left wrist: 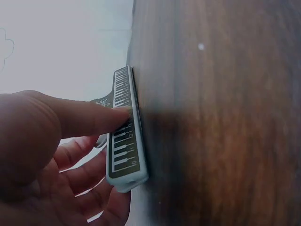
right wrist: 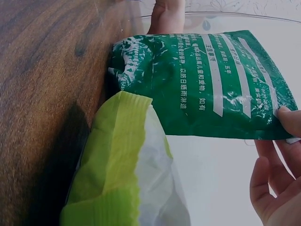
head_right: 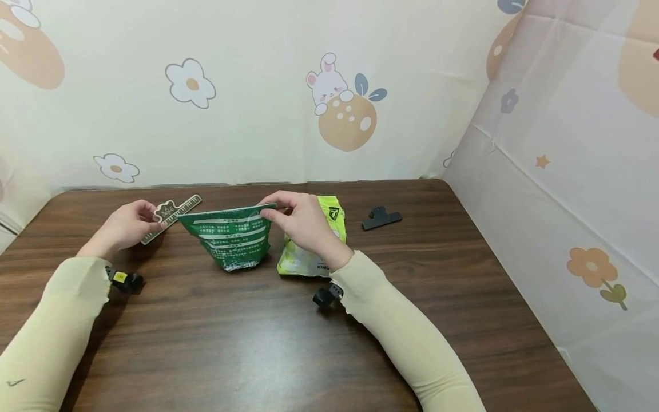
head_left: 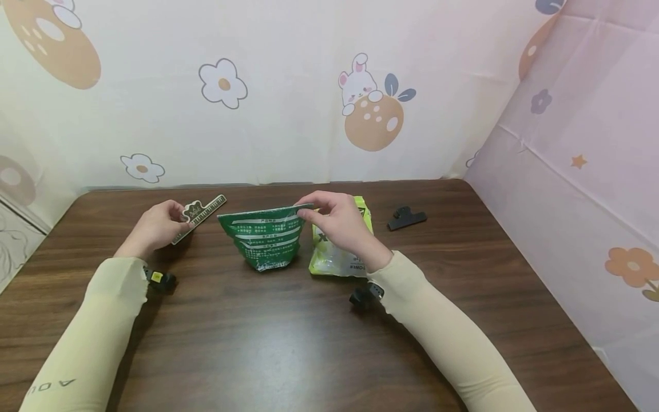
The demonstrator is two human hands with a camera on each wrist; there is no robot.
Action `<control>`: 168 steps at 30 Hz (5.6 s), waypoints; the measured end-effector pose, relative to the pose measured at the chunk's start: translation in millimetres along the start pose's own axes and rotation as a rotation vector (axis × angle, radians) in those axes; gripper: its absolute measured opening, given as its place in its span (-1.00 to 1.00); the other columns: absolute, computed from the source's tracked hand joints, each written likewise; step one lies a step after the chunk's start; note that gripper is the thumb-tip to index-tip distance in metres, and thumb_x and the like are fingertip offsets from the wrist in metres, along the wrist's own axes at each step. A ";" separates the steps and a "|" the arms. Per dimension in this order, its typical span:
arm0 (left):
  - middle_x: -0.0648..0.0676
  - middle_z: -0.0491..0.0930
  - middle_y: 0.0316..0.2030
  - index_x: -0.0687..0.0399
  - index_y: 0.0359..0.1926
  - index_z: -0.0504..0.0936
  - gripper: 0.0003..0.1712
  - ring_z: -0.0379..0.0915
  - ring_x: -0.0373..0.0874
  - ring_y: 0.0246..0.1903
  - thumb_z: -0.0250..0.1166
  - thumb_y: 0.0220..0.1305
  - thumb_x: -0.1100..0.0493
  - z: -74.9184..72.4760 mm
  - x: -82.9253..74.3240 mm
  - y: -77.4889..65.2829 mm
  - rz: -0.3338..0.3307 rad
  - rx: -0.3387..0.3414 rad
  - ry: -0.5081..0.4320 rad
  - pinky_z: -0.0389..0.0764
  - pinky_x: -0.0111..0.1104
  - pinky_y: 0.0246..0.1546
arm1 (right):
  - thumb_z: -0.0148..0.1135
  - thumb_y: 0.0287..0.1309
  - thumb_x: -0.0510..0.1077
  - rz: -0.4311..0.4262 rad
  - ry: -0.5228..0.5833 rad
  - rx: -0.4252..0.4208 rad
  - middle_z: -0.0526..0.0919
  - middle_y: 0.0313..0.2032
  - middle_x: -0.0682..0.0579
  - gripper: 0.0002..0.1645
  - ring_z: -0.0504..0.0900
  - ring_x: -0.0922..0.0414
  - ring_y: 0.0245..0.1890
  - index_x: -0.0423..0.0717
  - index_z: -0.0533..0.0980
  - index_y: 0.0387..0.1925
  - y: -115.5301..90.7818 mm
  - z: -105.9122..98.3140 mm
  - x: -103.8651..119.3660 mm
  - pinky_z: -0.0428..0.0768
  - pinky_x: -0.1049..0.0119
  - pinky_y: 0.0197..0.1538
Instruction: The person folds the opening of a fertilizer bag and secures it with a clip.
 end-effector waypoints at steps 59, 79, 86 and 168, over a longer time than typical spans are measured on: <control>0.42 0.58 0.04 0.33 0.15 0.56 -0.21 0.44 0.21 -0.03 0.12 0.37 -0.34 -5.9 -28.9 -8.5 0.051 -0.035 0.021 0.43 -0.09 -0.18 | 0.34 0.27 -0.21 -0.014 0.012 -0.010 0.72 -0.18 0.20 -0.85 0.61 0.20 -0.19 0.00 0.70 -0.14 -1.2 0.7 0.0 0.58 0.17 -0.09; 0.22 0.70 -0.07 0.14 0.07 0.66 -0.35 0.62 0.01 -0.08 0.26 0.29 -0.31 -31.0 -85.0 -34.1 0.186 -0.253 -0.147 0.42 -0.30 -0.22 | 0.34 0.27 -0.22 -0.002 0.027 0.002 0.71 -0.16 0.16 -0.84 0.61 0.17 -0.22 -0.02 0.69 -0.12 -1.8 1.0 1.8 0.58 0.17 -0.13; 0.18 0.72 -0.13 0.16 -0.01 0.69 -0.53 0.60 -0.52 -0.37 0.38 0.28 -0.12 -39.6 -107.7 -49.2 0.262 -0.351 -0.268 0.49 -0.53 -0.42 | 0.33 0.28 -0.22 0.003 0.026 0.007 0.71 -0.16 0.20 -0.84 0.62 0.20 -0.24 0.00 0.69 -0.12 -2.3 1.1 1.6 0.59 0.18 -0.15; -0.07 0.74 -0.42 0.08 -0.19 0.80 -0.79 0.54 -0.23 -0.61 0.51 0.11 0.31 -42.3 -183.3 -108.0 0.622 -0.384 -0.339 0.39 -0.51 -0.63 | 0.33 0.27 -0.23 -0.025 0.013 -0.003 0.71 -0.17 0.18 -0.85 0.62 0.20 -0.21 -0.02 0.69 -0.13 -0.4 2.8 0.0 0.60 0.19 -0.15</control>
Point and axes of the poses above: each hand's wrist, its own y-axis towards the middle knuckle, its own z-axis out of the palm, x = y × z, the point moved 8 cm from there along y, towards the middle knuckle
